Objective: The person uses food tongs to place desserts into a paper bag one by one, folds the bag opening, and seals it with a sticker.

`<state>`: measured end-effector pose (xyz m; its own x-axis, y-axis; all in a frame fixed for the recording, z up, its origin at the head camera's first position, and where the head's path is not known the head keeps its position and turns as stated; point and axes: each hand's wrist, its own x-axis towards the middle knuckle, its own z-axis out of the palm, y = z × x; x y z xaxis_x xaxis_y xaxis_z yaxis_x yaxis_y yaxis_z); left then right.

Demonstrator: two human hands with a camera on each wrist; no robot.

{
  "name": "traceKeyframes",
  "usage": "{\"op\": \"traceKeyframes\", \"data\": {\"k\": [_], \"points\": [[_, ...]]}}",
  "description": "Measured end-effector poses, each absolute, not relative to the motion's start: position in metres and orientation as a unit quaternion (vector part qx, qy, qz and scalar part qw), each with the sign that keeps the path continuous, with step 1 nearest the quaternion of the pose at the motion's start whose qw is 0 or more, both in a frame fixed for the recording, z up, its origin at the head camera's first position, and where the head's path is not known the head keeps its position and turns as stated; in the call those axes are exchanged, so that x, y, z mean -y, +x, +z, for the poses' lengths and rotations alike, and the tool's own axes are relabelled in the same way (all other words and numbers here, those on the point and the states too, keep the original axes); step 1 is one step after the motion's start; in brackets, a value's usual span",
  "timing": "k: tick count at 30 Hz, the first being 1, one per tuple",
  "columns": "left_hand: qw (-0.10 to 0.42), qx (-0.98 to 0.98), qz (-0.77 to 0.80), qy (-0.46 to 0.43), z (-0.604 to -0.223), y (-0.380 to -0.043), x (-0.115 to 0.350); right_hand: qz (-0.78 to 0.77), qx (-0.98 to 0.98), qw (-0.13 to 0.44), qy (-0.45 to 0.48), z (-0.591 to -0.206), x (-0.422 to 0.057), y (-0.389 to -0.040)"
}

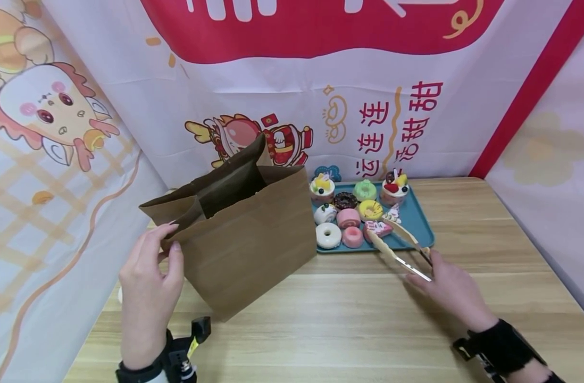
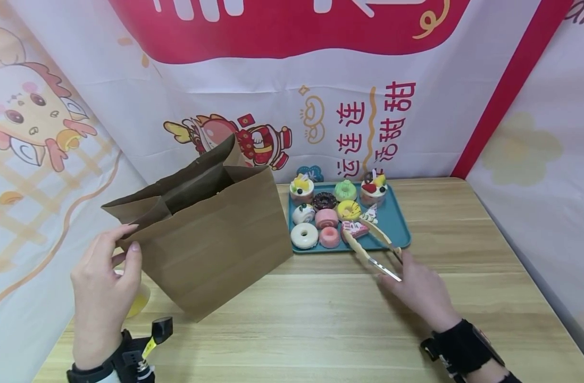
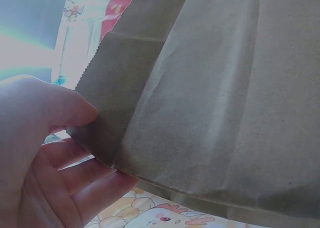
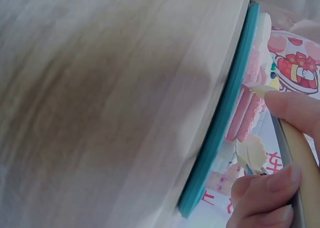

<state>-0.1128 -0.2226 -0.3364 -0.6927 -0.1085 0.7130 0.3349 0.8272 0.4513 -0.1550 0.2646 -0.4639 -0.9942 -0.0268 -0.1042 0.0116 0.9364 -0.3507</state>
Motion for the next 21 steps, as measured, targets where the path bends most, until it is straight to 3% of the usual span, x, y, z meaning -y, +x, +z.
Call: {"op": "traceKeyframes", "data": {"k": [11, 21], "points": [[0.423, 0.855, -0.291, -0.072, -0.339, -0.115, 0.222, -0.208, -0.977, 0.045, -0.007, -0.445, -0.266, -0.157], [0.417, 0.859, -0.291, -0.068, -0.337, -0.114, 0.223, -0.210, -0.977, 0.036, -0.031, -0.414, -0.262, -0.174]]}}
